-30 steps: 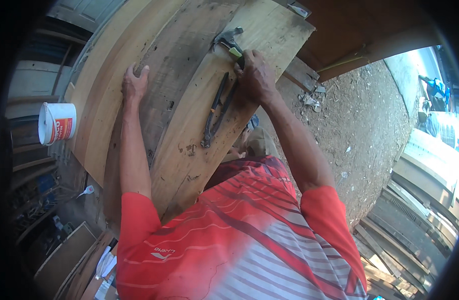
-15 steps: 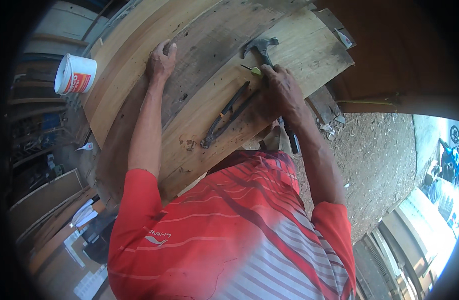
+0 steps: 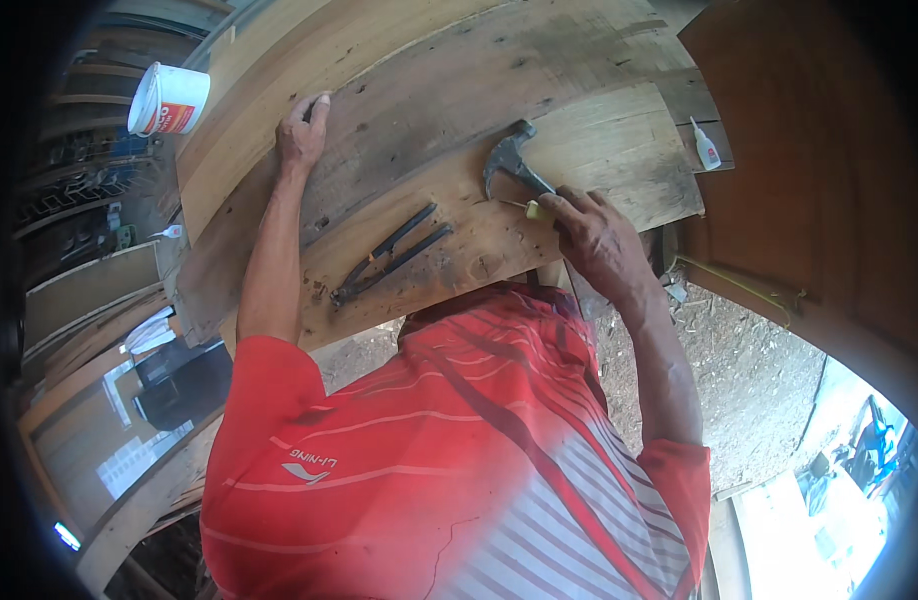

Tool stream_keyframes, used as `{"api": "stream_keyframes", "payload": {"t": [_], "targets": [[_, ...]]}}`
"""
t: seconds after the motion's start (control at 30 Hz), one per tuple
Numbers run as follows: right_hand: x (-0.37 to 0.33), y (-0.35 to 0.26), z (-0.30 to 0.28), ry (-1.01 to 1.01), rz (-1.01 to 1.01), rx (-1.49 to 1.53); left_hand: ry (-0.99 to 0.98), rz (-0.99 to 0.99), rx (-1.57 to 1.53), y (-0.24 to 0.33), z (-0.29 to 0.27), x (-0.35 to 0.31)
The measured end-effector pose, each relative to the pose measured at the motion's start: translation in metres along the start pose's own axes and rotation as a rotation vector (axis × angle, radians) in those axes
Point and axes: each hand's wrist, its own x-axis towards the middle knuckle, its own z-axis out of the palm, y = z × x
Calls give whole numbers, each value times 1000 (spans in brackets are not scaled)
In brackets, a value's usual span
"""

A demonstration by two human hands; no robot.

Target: The person positions wooden boards on a table, then extracts embedded nails from a board using a screwdriver, a hammer, and pliers.

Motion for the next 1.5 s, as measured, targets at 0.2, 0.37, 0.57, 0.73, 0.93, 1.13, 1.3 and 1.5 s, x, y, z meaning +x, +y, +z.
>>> {"api": "stream_keyframes", "payload": {"t": [0.2, 0.37, 0.57, 0.73, 0.93, 1.13, 1.3, 1.5], "targets": [[-2, 10, 0, 22, 32, 43, -45, -122, 29, 13, 4, -1], [6, 10, 3, -17, 65, 3, -72, 174, 270, 71, 64, 28], [9, 1, -1, -85, 3, -33, -106, 235, 284, 153, 156, 57], [1, 0, 1, -160, -70, 9, -116, 179, 227, 150, 158, 59], [-5, 2, 2, -146, -89, -1, -142, 191, 253, 145, 139, 40], [-4, -1, -6, -51, -26, 55, -166, 236, 180, 123, 109, 16], [8, -12, -16, 45, 292, 283, -320, 610, -100, 192, 70, -30], [18, -21, -33, 0, 374, 564, -813, 594, -323, 230, 74, -114]]}}
